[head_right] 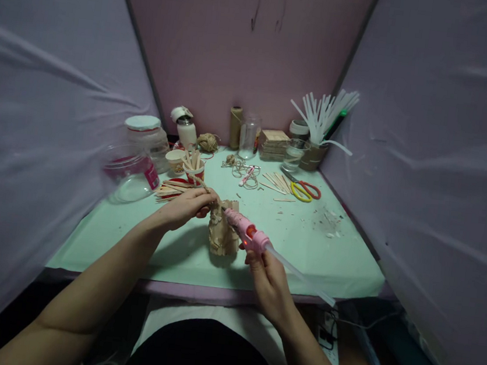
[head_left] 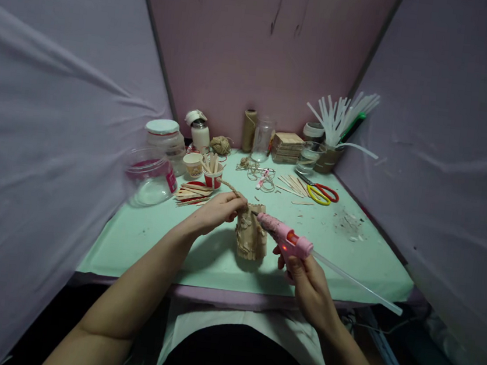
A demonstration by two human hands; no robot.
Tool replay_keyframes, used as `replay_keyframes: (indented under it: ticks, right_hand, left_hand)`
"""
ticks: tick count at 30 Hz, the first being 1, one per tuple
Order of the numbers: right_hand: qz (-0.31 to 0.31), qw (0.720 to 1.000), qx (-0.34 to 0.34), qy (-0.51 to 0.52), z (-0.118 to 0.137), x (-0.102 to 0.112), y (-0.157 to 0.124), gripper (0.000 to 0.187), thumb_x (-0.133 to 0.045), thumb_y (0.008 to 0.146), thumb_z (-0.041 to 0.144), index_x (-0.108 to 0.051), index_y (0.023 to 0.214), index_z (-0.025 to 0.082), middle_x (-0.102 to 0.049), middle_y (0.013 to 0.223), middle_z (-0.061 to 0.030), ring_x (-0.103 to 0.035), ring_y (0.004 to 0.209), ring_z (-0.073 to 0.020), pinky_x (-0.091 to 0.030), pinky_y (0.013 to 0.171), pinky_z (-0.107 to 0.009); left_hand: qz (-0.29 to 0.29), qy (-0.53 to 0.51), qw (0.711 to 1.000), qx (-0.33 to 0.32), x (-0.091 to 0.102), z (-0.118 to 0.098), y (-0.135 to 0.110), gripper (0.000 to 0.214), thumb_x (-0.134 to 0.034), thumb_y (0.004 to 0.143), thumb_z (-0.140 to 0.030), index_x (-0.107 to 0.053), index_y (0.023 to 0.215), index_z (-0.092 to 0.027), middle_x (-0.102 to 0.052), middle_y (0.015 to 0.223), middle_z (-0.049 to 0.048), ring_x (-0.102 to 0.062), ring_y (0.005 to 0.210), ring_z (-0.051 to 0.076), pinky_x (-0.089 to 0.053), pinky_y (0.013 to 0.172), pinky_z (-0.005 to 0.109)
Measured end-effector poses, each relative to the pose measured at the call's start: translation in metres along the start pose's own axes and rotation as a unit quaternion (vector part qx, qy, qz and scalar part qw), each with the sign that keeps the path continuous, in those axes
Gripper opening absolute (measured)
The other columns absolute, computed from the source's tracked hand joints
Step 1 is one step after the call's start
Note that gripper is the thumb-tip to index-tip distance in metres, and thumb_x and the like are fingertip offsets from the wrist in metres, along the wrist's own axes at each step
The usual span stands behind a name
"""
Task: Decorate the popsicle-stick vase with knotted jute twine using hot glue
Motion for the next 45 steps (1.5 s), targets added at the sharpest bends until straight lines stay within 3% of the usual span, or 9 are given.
replay_keyframes:
  ticks: [28,45]
  right_hand:
    - [0.013,1.000,0.006,-0.002,-0.0048,-0.0014,0.0028,0.048,-0.037,0.092,0.055,-0.062,0.100,0.014,-0.060,0.079,-0.0064,-0.049,0.064,-0.0150,-0.040,0.054,-0.027]
    - [0.009,1.000,0.005,0.015,-0.0055,-0.0005,0.0004,0.041,-0.041,0.093,0.051,-0.061,0.098,0.015,-0.060,0.081,-0.0056,-0.052,0.069,-0.0152,-0.041,0.057,-0.026]
  left_hand:
    - [0.004,0.011,1.000,-0.007,0.0011,0.0027,0.0007,0.020,-0.051,0.079,-0.035,-0.053,0.073,-0.015,-0.042,0.062,-0.0040,-0.038,0.054,0.008,-0.029,0.051,0.024]
    - [0.000,0.008,1.000,0.002,-0.0002,-0.0001,-0.0004,0.021,-0.051,0.079,-0.035,-0.050,0.070,-0.016,-0.039,0.059,-0.0049,-0.036,0.053,0.008,-0.028,0.051,0.024]
Point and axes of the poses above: each hand's wrist, its own y-axis towards the middle knuckle, its own x-axis out of the back of the hand, z = x × y, the point moved 1 cm from there along y, towards the middle knuckle
